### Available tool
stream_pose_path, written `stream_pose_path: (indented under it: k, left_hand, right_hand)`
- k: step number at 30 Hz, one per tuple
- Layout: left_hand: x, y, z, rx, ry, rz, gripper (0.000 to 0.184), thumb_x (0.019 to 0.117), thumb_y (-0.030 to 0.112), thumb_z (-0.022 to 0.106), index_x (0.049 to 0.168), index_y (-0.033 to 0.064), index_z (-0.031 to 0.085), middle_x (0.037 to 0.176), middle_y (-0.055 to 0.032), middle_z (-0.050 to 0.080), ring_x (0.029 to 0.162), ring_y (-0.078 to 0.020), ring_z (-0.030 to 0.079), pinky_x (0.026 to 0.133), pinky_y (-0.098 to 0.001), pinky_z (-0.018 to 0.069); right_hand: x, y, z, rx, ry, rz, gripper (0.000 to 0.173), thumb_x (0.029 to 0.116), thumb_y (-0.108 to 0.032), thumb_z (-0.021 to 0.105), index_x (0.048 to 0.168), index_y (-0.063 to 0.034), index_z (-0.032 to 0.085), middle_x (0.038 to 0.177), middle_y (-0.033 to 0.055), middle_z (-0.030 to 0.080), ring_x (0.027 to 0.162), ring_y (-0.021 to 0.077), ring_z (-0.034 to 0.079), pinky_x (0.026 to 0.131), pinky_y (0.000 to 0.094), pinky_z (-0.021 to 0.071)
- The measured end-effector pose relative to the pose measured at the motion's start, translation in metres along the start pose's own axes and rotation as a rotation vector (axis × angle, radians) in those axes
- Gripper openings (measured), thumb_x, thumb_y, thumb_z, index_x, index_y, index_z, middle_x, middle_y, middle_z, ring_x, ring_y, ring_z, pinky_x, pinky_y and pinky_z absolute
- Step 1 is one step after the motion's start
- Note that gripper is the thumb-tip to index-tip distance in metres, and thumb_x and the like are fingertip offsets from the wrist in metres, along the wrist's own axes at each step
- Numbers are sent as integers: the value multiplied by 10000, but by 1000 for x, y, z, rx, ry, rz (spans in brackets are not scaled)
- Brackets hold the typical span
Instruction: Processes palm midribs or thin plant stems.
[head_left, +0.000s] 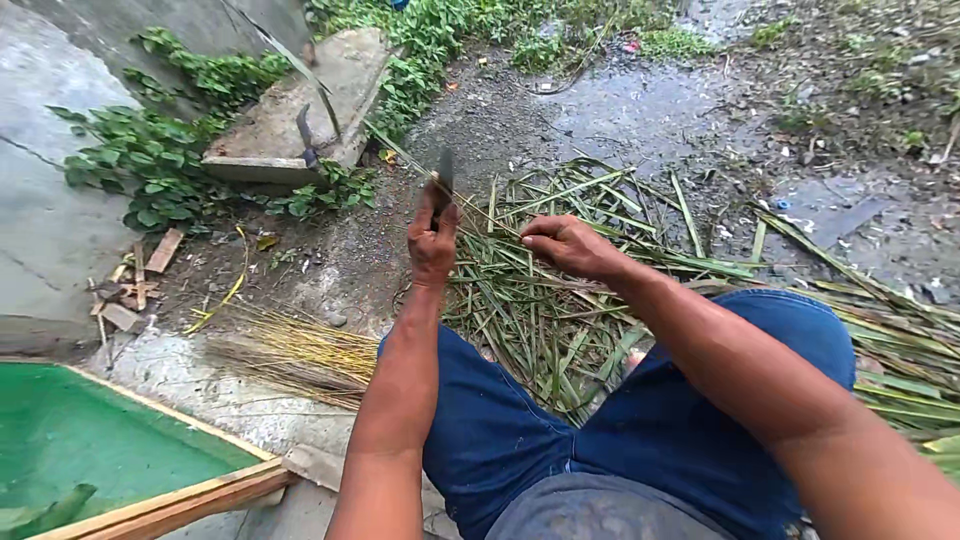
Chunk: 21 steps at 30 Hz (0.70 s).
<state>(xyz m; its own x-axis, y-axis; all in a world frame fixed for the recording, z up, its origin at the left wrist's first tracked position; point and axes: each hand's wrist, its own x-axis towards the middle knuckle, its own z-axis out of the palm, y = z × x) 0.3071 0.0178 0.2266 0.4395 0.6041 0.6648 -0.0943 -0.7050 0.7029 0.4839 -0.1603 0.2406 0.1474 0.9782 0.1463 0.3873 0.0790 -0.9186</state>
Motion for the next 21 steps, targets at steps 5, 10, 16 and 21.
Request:
stream_pose_path:
  k: [5, 10, 16, 21]
  left_hand:
    - [11, -16, -32, -82, 112, -132, 520, 1046, 96, 514, 1527, -39, 370, 1073, 3, 667, 718, 0, 606, 624, -198, 542]
    - [28, -25, -49, -248, 233, -221, 547, 1073, 139, 499, 1563, 6, 297, 927, 17, 616, 625, -68, 596, 530, -231, 541]
    - [33, -13, -30, -253, 69, -298, 577, 1070, 167, 495, 1582, 37, 262, 915, 20, 611, 635, -69, 600, 542, -238, 549]
    - [48, -23, -14, -351, 46, -314, 547, 1071, 146, 496, 1569, 44, 295, 859, 17, 609, 614, -80, 601, 529, -231, 548]
  right_hand:
    - [-12, 18, -18, -180, -6, -40, 225, 1058, -149, 536, 1116, -53, 731, 999, 53, 721, 800, 79, 650, 775, 310, 552]
    - [-21, 27, -34, -219, -37, -35, 209, 1056, -149, 544, 1106, -80, 735, 861, 20, 696, 679, 54, 594, 675, 287, 520]
    - [-13, 28, -49, -214, -61, 17, 215, 1067, -143, 527, 1115, -74, 724, 826, 19, 676, 641, 63, 577, 638, 287, 510]
    - [-15, 30, -54, -192, -35, -26, 224, 1062, -142, 525, 1088, -80, 738, 738, 1, 644, 545, 60, 541, 525, 259, 487]
